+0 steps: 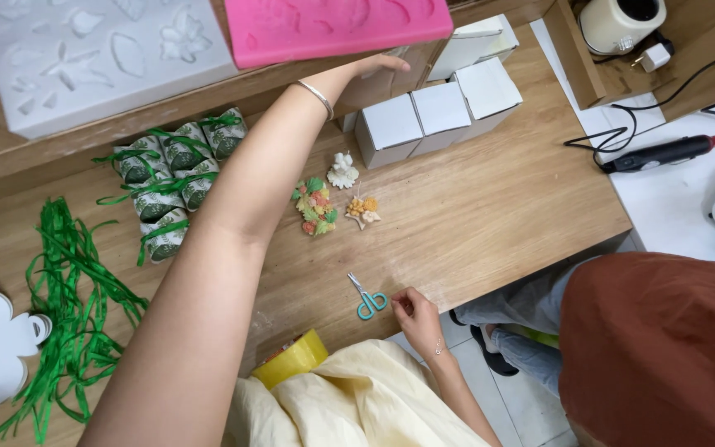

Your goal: Pack small green gift boxes into a cardboard shipping box and seal it with tape.

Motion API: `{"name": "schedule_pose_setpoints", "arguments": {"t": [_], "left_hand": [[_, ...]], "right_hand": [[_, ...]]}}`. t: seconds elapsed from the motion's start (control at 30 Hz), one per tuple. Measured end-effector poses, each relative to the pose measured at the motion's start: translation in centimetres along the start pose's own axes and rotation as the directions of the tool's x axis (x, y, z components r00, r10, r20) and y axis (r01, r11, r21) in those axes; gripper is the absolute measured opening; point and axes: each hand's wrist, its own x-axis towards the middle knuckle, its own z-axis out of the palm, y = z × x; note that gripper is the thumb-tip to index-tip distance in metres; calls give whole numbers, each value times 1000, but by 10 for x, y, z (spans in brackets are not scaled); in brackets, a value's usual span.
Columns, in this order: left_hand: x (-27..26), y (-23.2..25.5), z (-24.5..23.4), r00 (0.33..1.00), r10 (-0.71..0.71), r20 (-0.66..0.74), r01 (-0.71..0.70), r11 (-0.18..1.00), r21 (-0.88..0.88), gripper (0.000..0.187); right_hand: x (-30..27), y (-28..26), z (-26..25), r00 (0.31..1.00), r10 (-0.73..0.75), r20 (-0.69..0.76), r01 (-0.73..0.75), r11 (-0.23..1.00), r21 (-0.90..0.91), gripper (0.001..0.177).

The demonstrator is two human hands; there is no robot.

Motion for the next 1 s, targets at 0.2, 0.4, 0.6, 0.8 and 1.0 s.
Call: {"name": "schedule_pose_setpoints", "arguments": {"t": [0.2,0.4,0.6,0.8,1.0], "left_hand": [[-188,71,-105,991,17,136,-5,996,-93,82],[-403,-43,-31,855,-134,-500,-290,677,-677,18],[-615,-192,205,673,-722,-157,268,437,-859,35],[-550,-135,155,542,-669,-509,346,730,-590,72],[-471,-106,59,748,-489,-448,422,872,-248,114]], "right_hand": [[4,6,4,989,-135,58,135,991,6,14],[-2,-68,15,807,-426,410,448,893,45,50],[-23,-158,51,251,-479,841,794,599,104,85],[-5,-154,102,21,-259,966,918,386,84,69],[3,-135,72,293,153,944,190,958,-214,63]]}}
